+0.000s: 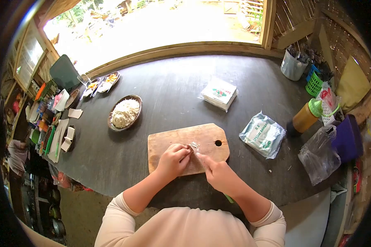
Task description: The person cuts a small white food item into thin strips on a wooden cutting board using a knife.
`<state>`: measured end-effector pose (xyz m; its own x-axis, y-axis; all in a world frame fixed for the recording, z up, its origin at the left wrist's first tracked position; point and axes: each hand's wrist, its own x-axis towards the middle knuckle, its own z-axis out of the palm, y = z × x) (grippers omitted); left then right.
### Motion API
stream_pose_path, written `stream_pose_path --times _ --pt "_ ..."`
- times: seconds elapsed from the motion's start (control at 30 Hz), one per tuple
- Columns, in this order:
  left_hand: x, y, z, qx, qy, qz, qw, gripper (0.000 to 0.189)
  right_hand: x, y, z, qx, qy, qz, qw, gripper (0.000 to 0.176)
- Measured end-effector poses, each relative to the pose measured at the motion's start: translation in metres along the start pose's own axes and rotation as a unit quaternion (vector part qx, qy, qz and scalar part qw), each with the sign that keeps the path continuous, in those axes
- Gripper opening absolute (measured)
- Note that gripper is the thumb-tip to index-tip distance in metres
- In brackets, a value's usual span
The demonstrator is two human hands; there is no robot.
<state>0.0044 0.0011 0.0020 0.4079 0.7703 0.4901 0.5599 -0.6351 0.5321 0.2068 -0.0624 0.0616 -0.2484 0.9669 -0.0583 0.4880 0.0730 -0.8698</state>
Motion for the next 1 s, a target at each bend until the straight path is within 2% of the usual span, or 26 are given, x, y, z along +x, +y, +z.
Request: stream_pose_path --times 0.07,0.2,0.27,0.7,0.77,0.9,1.0 --pt "0.0 -0.001 0.001 0.0 0.003 0.003 1.0 0.01 0.0 0.005 0.002 -0.009 0.011 -0.043 0.999 0.035" --pt "0.0 0.001 -0.002 -0.005 -0.003 -0.003 1.0 0.01 0.002 0.005 0.003 0.008 0.018 -0.056 0.998 0.035" --pt "0.0 0.0 -0.001 -0.008 0.001 0.002 1.0 0.01 0.001 0.0 0.002 0.014 0.001 -0.018 1.0 0.035" --pt "0.003 -0.001 -0.001 -0.001 -0.012 -0.005 1.0 0.009 0.007 0.005 0.005 0.005 -0.024 0.026 0.999 0.036" --pt "0.004 -0.001 -0.001 -0.003 -0.015 -0.004 1.0 0.009 0.011 0.024 0.019 -0.051 0.045 -0.075 0.995 0.035" --pt "0.005 0.001 -0.003 -0.006 -0.017 -0.012 1.0 0.009 0.015 0.021 0.024 -0.094 0.032 -0.035 0.994 0.035" --pt "0.003 0.001 -0.003 -0.002 -0.014 -0.01 1.0 0.01 0.016 0.023 0.021 -0.058 0.063 -0.084 0.993 0.032"
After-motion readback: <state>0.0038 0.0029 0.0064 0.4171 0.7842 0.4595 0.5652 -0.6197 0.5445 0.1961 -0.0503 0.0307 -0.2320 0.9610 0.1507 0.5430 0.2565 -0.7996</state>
